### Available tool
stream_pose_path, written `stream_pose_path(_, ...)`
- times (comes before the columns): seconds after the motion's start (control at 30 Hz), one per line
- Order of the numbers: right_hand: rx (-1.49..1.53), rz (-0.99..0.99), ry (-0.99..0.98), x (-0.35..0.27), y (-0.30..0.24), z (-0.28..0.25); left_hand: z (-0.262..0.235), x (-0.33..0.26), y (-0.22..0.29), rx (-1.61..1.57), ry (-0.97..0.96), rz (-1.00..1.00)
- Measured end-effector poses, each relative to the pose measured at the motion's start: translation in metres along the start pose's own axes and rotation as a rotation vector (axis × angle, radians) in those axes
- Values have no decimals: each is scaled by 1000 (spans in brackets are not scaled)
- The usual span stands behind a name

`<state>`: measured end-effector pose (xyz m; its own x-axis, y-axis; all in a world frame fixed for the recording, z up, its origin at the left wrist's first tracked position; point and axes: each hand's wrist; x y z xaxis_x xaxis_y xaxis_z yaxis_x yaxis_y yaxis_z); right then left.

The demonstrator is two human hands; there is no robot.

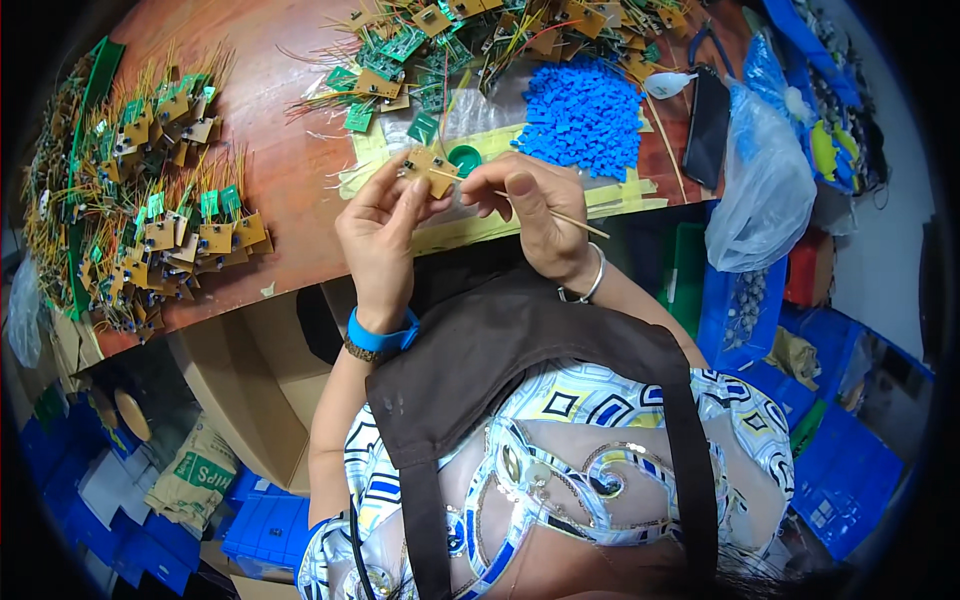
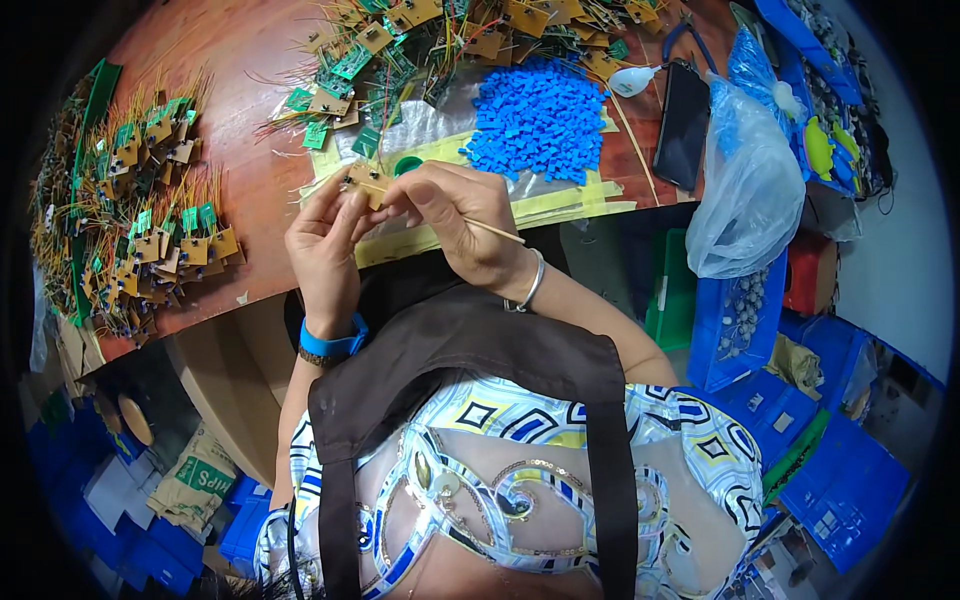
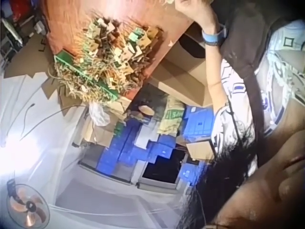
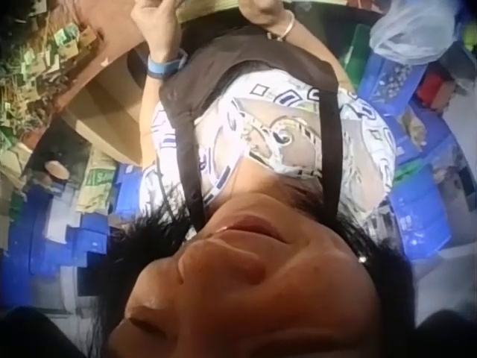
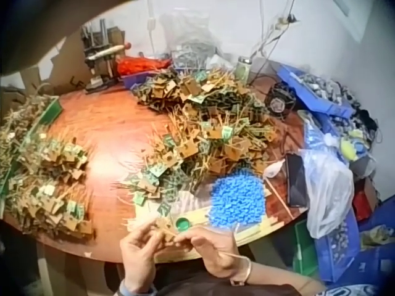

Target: Assembling small plastic toy or decorative parts at a industrial workbench.

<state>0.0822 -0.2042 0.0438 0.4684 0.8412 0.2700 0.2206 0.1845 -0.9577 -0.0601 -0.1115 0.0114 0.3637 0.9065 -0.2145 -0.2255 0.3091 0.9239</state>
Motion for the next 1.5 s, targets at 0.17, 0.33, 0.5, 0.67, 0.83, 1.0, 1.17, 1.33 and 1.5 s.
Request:
stream_pose_path(0.17,41,68,14,-1,5,3,3,-4,5,-125,-82,-101)
stream_pose_path(0.33,55,90,23,0,5,5,4,-7,7,-129,-92,-101)
stream_pose_path(0.5,-108,-68,-47,0,9,1,3,-7,7,-133,-108,-107)
stream_pose_path(0.67,-221,-236,-64,2,7,-2,4,-8,6,-128,-101,-94)
stream_pose_path(0.83,-175,-106,179,0,9,-29,0,-6,8,-132,-31,-83)
stream_pose_path(1.0,-581,-191,283,16,41,-48,2,-6,5,-109,-22,-77)
stream_pose_path(1.17,-856,-379,182,21,50,-48,3,-7,4,-95,-31,-38)
stream_pose_path(1.33,-873,-433,139,21,45,-39,4,-7,6,-75,-15,-53)
stream_pose_path(1.5,-911,-492,153,22,41,-33,6,-8,3,-51,-34,-57)
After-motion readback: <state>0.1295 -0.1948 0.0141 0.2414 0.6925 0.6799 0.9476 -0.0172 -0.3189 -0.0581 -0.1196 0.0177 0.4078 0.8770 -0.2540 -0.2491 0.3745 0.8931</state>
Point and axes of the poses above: each hand's wrist, its own x-axis towards the middle knuckle, its own z-axis out of the palm, y = z × x, and after that the axes turned 9 degrees about y, right-handed
